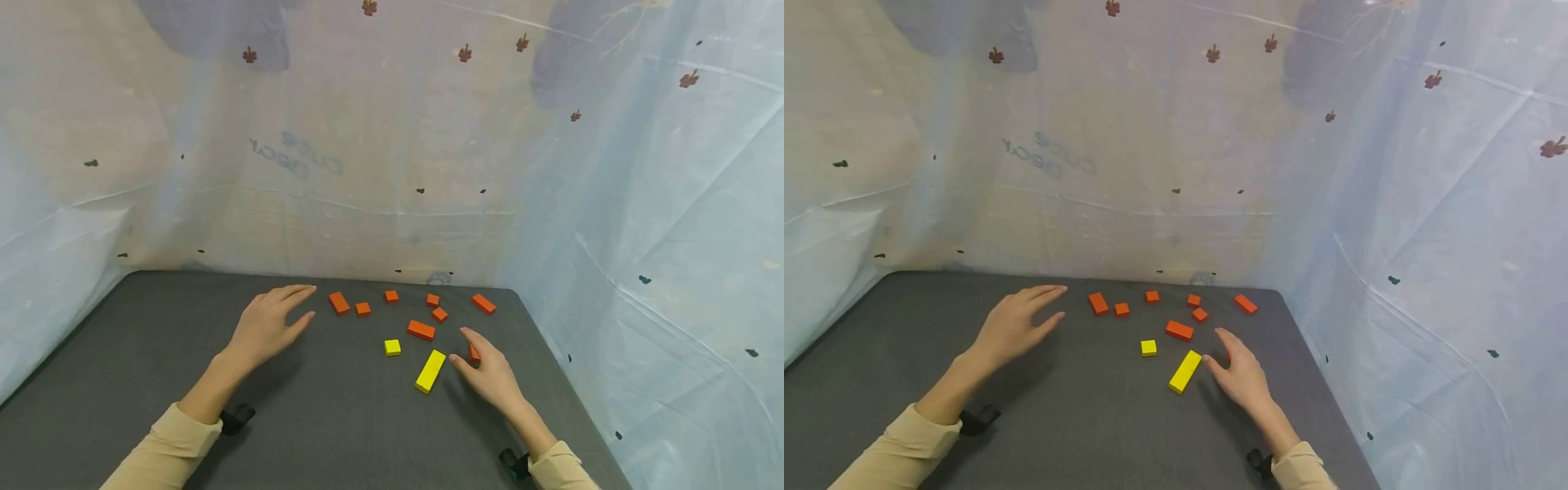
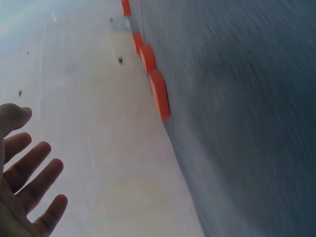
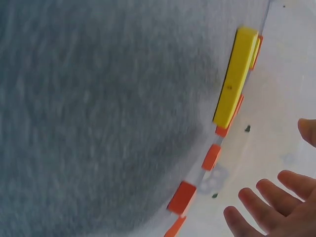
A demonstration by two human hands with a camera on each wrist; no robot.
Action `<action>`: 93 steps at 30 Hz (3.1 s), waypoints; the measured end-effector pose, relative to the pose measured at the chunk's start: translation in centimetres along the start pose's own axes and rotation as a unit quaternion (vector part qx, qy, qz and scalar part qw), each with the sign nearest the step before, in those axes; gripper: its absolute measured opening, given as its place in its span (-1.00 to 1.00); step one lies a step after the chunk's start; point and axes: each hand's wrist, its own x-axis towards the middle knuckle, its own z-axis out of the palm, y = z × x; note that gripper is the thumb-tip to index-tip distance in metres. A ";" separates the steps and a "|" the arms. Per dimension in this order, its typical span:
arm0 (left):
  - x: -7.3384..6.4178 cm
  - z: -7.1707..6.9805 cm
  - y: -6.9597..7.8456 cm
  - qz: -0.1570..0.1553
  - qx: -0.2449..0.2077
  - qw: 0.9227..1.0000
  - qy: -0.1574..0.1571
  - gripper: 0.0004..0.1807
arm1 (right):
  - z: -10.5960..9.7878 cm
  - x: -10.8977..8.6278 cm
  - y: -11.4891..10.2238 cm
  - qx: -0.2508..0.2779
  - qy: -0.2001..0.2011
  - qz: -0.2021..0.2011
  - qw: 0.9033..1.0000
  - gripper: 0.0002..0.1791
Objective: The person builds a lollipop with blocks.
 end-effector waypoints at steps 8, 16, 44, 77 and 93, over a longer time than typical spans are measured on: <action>2.2 3.3 3.5 0.026 -0.038 0.999 -0.007 -0.47 | 1.3 -0.4 -1.2 -0.001 -0.057 0.000 0.998 -0.24; 3.8 6.7 5.9 0.065 -0.040 0.996 -0.050 -0.52 | 2.1 -0.4 -2.2 -0.036 -0.109 0.001 0.993 -0.20; 5.1 13.3 7.5 0.149 0.001 0.954 -0.262 -0.69 | 3.4 -0.5 -2.3 -0.109 -0.122 -0.033 0.986 -0.23; 1.6 7.9 1.5 0.007 -0.095 0.966 -0.239 -0.79 | 6.8 1.1 -10.5 0.012 -0.127 -0.149 0.981 -0.28; -0.2 4.3 0.0 -0.042 -0.097 0.951 -0.291 -0.80 | 9.4 1.1 -15.2 -0.033 -0.240 -0.245 0.939 -0.28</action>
